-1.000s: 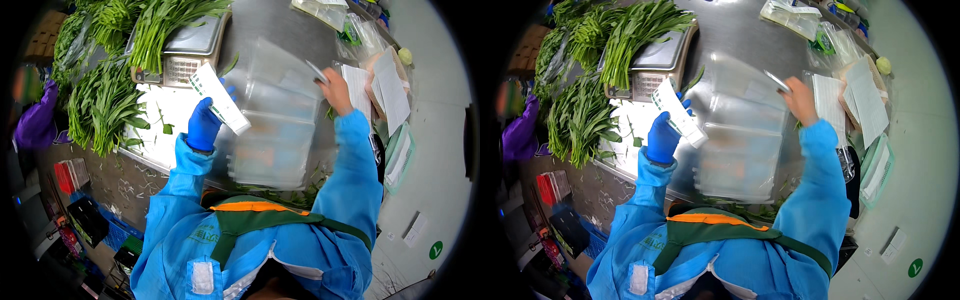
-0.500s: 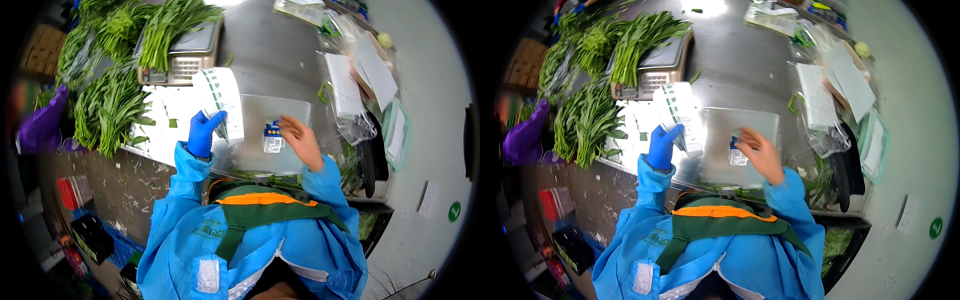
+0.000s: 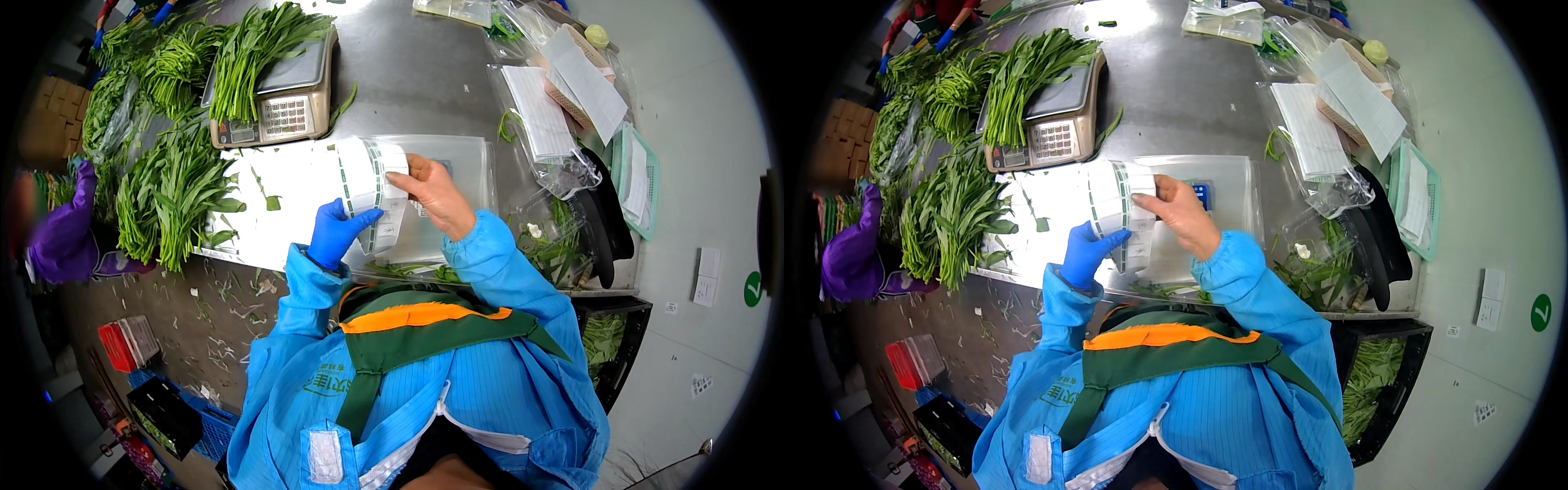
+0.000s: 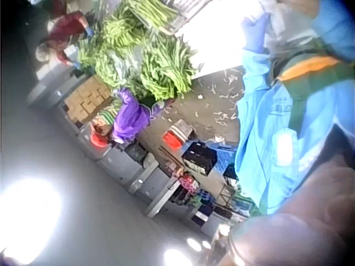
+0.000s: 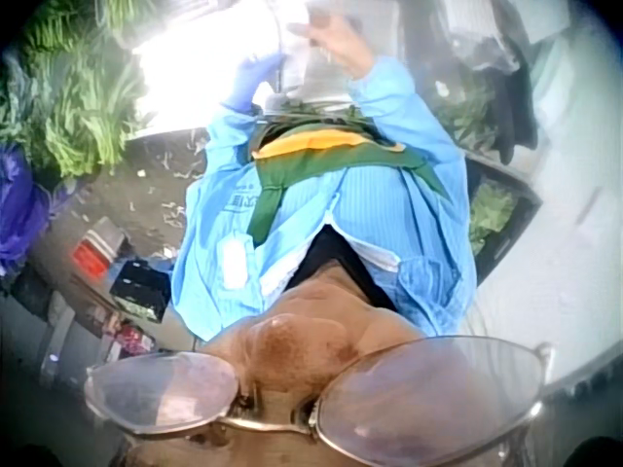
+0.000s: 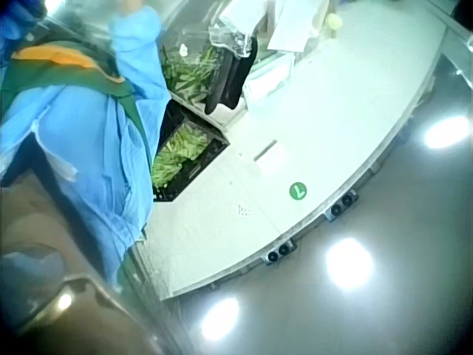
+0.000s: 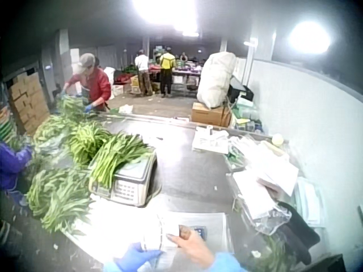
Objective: The person peels small square adhesive labels from a large roll and applies them one at a time to the top-center of individual clear plastic bags.
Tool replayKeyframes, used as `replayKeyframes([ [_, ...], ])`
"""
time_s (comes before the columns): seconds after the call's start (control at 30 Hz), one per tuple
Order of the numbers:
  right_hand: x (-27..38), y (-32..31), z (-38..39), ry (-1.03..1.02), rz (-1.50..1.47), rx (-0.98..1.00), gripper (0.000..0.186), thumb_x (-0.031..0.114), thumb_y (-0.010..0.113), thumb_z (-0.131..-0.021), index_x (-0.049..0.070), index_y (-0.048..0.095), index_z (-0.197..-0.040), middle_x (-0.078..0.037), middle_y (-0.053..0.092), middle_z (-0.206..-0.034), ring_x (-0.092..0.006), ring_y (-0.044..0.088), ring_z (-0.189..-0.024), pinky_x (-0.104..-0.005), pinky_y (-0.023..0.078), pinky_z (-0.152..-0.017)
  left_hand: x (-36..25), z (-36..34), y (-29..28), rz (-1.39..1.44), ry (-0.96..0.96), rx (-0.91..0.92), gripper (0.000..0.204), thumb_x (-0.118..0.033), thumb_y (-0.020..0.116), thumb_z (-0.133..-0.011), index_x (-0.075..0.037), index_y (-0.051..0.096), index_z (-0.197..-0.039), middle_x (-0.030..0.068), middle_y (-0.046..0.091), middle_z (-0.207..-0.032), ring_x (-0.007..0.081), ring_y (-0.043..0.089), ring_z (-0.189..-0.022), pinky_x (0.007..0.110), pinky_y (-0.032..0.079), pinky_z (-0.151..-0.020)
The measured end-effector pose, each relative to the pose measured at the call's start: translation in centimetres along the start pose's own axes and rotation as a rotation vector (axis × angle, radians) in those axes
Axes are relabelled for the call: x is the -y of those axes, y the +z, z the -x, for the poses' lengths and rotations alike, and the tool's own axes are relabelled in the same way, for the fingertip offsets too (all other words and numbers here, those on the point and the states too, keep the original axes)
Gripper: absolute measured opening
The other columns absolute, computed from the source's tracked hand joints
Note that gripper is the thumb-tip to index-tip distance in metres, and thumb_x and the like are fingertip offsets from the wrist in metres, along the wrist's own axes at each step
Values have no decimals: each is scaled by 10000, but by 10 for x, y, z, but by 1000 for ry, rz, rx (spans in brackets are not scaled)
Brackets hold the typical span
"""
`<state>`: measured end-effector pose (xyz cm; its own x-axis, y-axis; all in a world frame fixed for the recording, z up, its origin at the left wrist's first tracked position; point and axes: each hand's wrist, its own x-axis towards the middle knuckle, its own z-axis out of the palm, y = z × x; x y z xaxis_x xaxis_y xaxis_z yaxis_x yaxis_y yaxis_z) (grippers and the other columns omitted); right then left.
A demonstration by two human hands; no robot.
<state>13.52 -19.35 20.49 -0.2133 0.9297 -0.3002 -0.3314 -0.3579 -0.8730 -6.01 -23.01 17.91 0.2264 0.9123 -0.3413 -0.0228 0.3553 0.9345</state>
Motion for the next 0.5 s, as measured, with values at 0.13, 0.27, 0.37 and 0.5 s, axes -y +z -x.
replayKeyframes([
  [0.13,-13,-24,-5,-103,-50,-98,225,65,643,-869,-13,647,-1080,-51,673,-967,-106,608,-853,-244,478,-762,-5,9,-18,241,13,20,341,-43,649,-847,54,598,-1170,143,669,-1074,208,648,-965,326,513,-874],
  [0.27,-1,-42,-2,-158,-7,-137,159,72,647,-869,6,676,-1011,-18,671,-887,-61,588,-757,-231,473,-642,8,15,-69,67,24,37,345,-41,655,-831,58,603,-1157,138,677,-1050,206,649,-964,325,512,-855],
  [0.37,10,-54,0,-130,-35,-127,126,67,634,-880,27,670,-994,-19,666,-878,-78,603,-744,-237,491,-633,20,15,-103,32,23,-155,307,-55,664,-837,51,620,-1122,111,684,-1014,188,651,-914,303,502,-827],
  [0.5,28,-65,4,-196,-365,-103,124,108,587,-922,66,637,-1027,-23,663,-921,-130,625,-817,-273,507,-734,24,2,-122,321,221,-317,354,-117,610,-911,-16,535,-1242,75,606,-1135,177,584,-1009,309,464,-887],
])
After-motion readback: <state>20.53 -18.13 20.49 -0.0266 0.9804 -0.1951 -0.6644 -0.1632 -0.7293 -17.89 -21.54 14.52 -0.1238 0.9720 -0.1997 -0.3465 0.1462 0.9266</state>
